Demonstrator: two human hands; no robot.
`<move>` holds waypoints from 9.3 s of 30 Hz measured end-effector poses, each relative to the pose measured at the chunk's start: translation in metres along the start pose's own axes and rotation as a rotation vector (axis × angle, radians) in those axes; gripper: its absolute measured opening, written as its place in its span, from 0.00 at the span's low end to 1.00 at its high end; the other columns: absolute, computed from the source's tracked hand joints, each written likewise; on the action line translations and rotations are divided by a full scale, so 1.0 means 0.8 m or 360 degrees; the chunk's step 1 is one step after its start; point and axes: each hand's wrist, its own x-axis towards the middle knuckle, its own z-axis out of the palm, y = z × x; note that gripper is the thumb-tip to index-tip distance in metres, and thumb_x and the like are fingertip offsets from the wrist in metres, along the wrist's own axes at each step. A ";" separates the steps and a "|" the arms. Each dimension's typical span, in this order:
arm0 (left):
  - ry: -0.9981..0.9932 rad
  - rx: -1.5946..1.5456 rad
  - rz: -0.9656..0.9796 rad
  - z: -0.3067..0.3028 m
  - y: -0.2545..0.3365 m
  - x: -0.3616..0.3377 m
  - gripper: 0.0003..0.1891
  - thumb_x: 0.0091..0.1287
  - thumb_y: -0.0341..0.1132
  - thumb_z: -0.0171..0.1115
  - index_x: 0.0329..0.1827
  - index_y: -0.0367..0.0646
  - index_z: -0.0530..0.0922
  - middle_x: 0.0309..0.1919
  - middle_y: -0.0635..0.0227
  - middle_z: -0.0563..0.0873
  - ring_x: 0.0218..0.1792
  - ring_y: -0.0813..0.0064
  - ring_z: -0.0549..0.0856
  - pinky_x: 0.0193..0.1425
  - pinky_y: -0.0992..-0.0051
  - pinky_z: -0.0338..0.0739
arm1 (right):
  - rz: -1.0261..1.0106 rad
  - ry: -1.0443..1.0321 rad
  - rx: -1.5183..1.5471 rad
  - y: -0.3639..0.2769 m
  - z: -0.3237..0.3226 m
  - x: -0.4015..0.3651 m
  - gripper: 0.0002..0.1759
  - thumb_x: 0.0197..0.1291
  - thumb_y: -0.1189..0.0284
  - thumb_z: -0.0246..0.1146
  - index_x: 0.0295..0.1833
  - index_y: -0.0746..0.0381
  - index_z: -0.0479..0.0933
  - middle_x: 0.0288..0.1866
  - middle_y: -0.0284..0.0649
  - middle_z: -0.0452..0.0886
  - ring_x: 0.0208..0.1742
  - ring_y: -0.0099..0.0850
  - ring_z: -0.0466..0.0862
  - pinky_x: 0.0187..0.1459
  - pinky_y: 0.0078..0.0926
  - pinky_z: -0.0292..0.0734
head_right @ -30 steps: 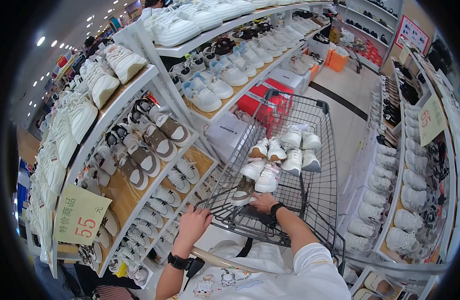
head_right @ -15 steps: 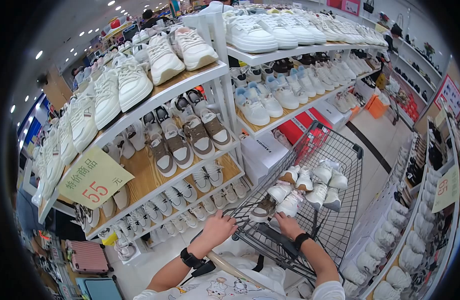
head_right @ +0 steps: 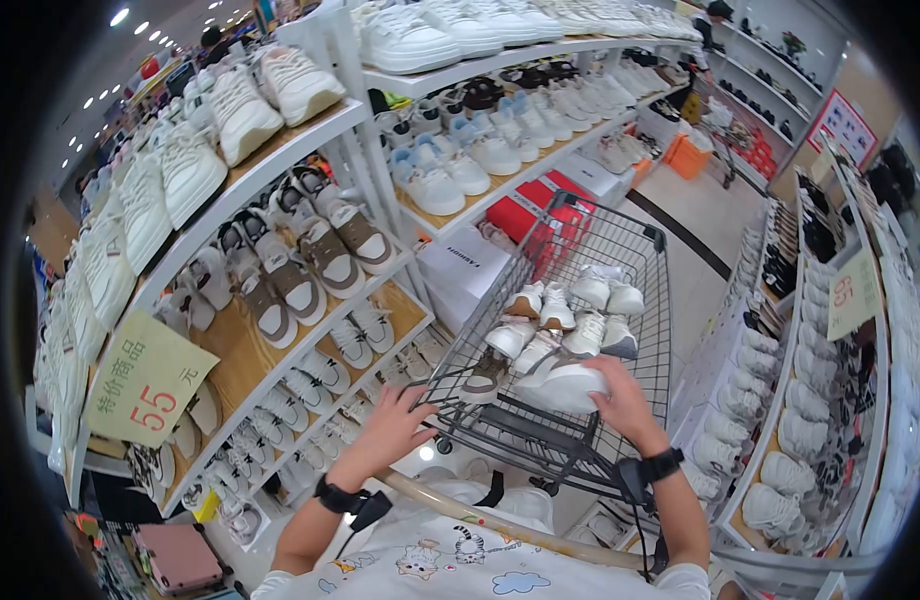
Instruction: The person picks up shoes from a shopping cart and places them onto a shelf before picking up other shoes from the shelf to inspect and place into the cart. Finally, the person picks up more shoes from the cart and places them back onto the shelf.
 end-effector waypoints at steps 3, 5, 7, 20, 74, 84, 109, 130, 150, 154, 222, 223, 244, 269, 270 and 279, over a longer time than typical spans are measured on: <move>-0.0207 -0.0095 0.0053 -0.051 -0.001 0.017 0.17 0.60 0.42 0.63 0.50 0.47 0.77 0.57 0.58 0.72 0.59 0.54 0.70 0.69 0.53 0.58 | 0.0275 0.0351 0.0143 -0.010 -0.047 -0.042 0.27 0.47 0.85 0.62 0.56 0.60 0.71 0.55 0.41 0.74 0.54 0.38 0.77 0.52 0.31 0.73; -0.0209 0.0061 0.0216 -0.073 0.001 0.042 0.17 0.59 0.40 0.64 0.50 0.46 0.76 0.52 0.60 0.75 0.56 0.57 0.72 0.65 0.56 0.64 | 0.0424 0.0572 0.0239 -0.011 -0.066 -0.072 0.28 0.48 0.86 0.62 0.58 0.61 0.71 0.56 0.39 0.74 0.54 0.35 0.77 0.50 0.28 0.74; -0.0281 0.0073 0.0358 -0.070 0.009 0.084 0.16 0.59 0.40 0.63 0.49 0.46 0.77 0.49 0.61 0.76 0.54 0.59 0.74 0.61 0.58 0.66 | 0.0655 0.1019 0.0755 -0.019 -0.083 -0.098 0.27 0.52 0.83 0.61 0.60 0.64 0.68 0.57 0.38 0.73 0.54 0.31 0.77 0.48 0.25 0.75; -0.1318 0.0824 0.0792 0.322 -0.033 0.215 0.18 0.54 0.44 0.64 0.46 0.47 0.81 0.40 0.60 0.85 0.45 0.57 0.84 0.40 0.56 0.80 | 0.1135 0.1939 0.1878 -0.048 -0.008 -0.188 0.25 0.58 0.73 0.60 0.61 0.64 0.65 0.57 0.43 0.72 0.54 0.36 0.78 0.37 0.34 0.82; -0.0957 -0.0003 0.0600 0.201 -0.096 0.258 0.27 0.47 0.40 0.70 0.52 0.43 0.76 0.47 0.52 0.74 0.54 0.52 0.72 0.53 0.59 0.73 | 0.1182 0.1406 0.1157 -0.055 0.057 -0.140 0.27 0.55 0.74 0.62 0.62 0.62 0.65 0.58 0.43 0.71 0.50 0.33 0.80 0.30 0.36 0.85; 0.0631 -0.1008 -0.0005 -0.225 -0.083 0.009 0.24 0.46 0.30 0.70 0.50 0.44 0.80 0.39 0.63 0.72 0.44 0.65 0.76 0.49 0.72 0.74 | 0.0703 0.0904 0.0260 -0.164 -0.025 -0.053 0.33 0.58 0.66 0.65 0.66 0.67 0.63 0.52 0.51 0.77 0.50 0.38 0.79 0.42 0.31 0.77; 0.0746 0.0065 -0.0635 -0.180 -0.248 -0.317 0.32 0.41 0.25 0.73 0.54 0.45 0.74 0.45 0.58 0.67 0.46 0.58 0.71 0.49 0.66 0.73 | -0.1745 -0.0264 -0.0169 -0.483 0.373 0.251 0.35 0.38 0.84 0.60 0.59 0.57 0.69 0.57 0.43 0.69 0.51 0.42 0.72 0.34 0.30 0.80; 0.0760 0.0215 -0.1514 -0.003 -0.332 -0.310 0.36 0.49 0.36 0.72 0.64 0.49 0.68 0.64 0.49 0.65 0.62 0.42 0.65 0.62 0.56 0.68 | -0.1538 -0.0532 -0.0356 -0.355 0.561 0.293 0.34 0.48 0.77 0.59 0.65 0.53 0.64 0.71 0.47 0.57 0.70 0.47 0.61 0.55 0.34 0.77; 0.0918 0.0233 -0.1598 0.001 -0.391 -0.287 0.22 0.55 0.40 0.66 0.53 0.47 0.76 0.50 0.57 0.80 0.55 0.50 0.75 0.53 0.56 0.72 | -0.1054 -0.0478 -0.0231 -0.386 0.605 0.300 0.32 0.45 0.74 0.65 0.61 0.61 0.68 0.69 0.48 0.61 0.68 0.50 0.63 0.59 0.38 0.72; 0.0802 0.0216 -0.1725 -0.009 -0.357 -0.276 0.31 0.52 0.32 0.68 0.62 0.45 0.69 0.64 0.52 0.67 0.61 0.44 0.67 0.62 0.56 0.68 | -0.1066 -0.0663 -0.0247 -0.403 0.577 0.307 0.29 0.49 0.73 0.63 0.60 0.60 0.70 0.63 0.50 0.69 0.65 0.50 0.66 0.57 0.40 0.72; 0.0710 -0.0452 -0.0388 -0.030 -0.038 -0.136 0.07 0.56 0.22 0.55 0.34 0.39 0.80 0.35 0.62 0.85 0.44 0.55 0.82 0.55 0.62 0.75 | 0.0905 -0.0429 0.0270 0.083 0.197 0.066 0.23 0.53 0.59 0.65 0.52 0.62 0.76 0.42 0.49 0.82 0.36 0.41 0.84 0.42 0.35 0.78; 0.0709 -0.0432 -0.0408 -0.029 -0.038 -0.136 0.07 0.56 0.22 0.55 0.34 0.39 0.80 0.35 0.62 0.85 0.44 0.55 0.82 0.55 0.62 0.75 | 0.1291 -0.0468 0.0594 0.119 0.227 0.064 0.28 0.51 0.58 0.67 0.54 0.63 0.75 0.46 0.49 0.82 0.36 0.40 0.84 0.42 0.35 0.78; 0.0658 -0.0333 -0.0320 -0.024 -0.057 -0.093 0.17 0.63 0.33 0.40 0.23 0.37 0.75 0.29 0.57 0.85 0.33 0.55 0.83 0.51 0.58 0.76 | 0.1195 0.0017 0.0102 0.250 0.345 0.081 0.07 0.47 0.74 0.65 0.30 0.68 0.81 0.32 0.53 0.83 0.40 0.44 0.84 0.46 0.39 0.78; -0.0634 0.0089 0.0901 0.011 -0.106 0.320 0.13 0.59 0.38 0.62 0.45 0.43 0.77 0.37 0.65 0.80 0.42 0.61 0.80 0.44 0.63 0.75 | 0.0768 0.0538 0.0907 0.120 0.058 0.157 0.07 0.59 0.81 0.58 0.43 0.66 0.78 0.31 0.37 0.80 0.28 0.21 0.79 0.31 0.20 0.74; -0.0729 0.0060 0.0898 0.040 -0.112 0.339 0.13 0.59 0.39 0.62 0.44 0.43 0.77 0.38 0.64 0.80 0.43 0.60 0.81 0.43 0.62 0.75 | 0.0806 0.0552 0.0892 0.107 0.038 0.150 0.07 0.59 0.81 0.58 0.43 0.66 0.78 0.31 0.37 0.80 0.28 0.21 0.79 0.31 0.20 0.74; -0.1110 0.0346 0.0407 0.300 -0.140 0.393 0.11 0.57 0.41 0.62 0.38 0.46 0.84 0.39 0.62 0.85 0.44 0.62 0.84 0.44 0.66 0.79 | 0.1165 0.1222 0.0272 0.074 0.009 0.054 0.08 0.57 0.82 0.58 0.43 0.68 0.76 0.32 0.36 0.77 0.28 0.22 0.76 0.32 0.19 0.73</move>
